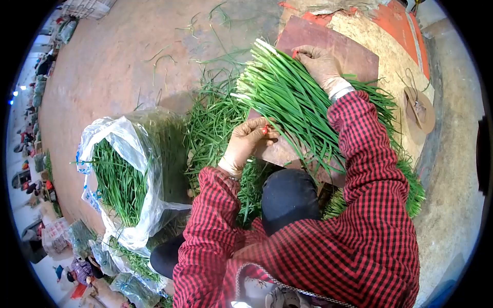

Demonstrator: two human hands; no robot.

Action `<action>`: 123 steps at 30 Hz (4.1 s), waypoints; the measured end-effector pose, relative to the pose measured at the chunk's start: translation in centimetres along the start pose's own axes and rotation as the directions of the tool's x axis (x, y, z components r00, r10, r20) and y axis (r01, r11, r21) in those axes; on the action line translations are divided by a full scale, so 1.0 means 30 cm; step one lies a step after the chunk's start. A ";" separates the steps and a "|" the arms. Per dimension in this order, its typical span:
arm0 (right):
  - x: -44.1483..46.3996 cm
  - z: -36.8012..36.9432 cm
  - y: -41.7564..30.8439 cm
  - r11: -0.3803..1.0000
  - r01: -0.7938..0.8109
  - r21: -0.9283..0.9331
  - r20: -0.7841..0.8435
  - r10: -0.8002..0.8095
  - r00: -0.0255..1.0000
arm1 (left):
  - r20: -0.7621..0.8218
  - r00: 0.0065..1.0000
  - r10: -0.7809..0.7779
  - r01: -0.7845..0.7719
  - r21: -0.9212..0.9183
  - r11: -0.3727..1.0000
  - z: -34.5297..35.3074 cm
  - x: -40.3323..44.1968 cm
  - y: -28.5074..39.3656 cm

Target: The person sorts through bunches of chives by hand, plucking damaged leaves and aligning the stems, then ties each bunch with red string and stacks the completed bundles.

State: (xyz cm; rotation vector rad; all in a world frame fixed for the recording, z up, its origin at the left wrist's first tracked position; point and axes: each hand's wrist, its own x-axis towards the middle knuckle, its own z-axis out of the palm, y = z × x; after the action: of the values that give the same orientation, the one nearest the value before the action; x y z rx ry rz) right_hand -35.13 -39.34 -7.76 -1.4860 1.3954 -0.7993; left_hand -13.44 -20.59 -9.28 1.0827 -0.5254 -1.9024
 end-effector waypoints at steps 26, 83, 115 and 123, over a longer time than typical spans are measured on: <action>-0.347 0.155 -0.068 0.799 0.467 -0.378 -0.106 -0.539 0.836 | 0.043 0.891 0.451 -0.351 0.695 0.627 0.290 -0.095 -0.013; -0.487 0.039 -0.091 0.782 0.541 -0.309 -0.011 -0.571 0.821 | 0.381 0.467 0.798 -0.427 0.887 -0.174 0.370 -0.077 0.164; -0.299 0.022 -0.055 0.995 0.095 -0.015 -0.231 -0.096 0.968 | 0.181 0.972 0.149 -0.120 0.929 -0.349 0.314 -0.024 0.159; -0.753 -0.022 -0.030 0.977 -0.187 0.100 0.394 0.133 0.909 | 0.036 0.984 0.176 -0.079 0.966 0.246 0.248 -0.040 0.270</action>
State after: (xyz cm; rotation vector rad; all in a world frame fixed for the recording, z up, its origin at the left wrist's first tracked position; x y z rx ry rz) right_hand -38.71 -17.35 -3.81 -1.3173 1.1237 -0.4557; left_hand -15.58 -24.34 0.90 1.7795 -1.8676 -1.2124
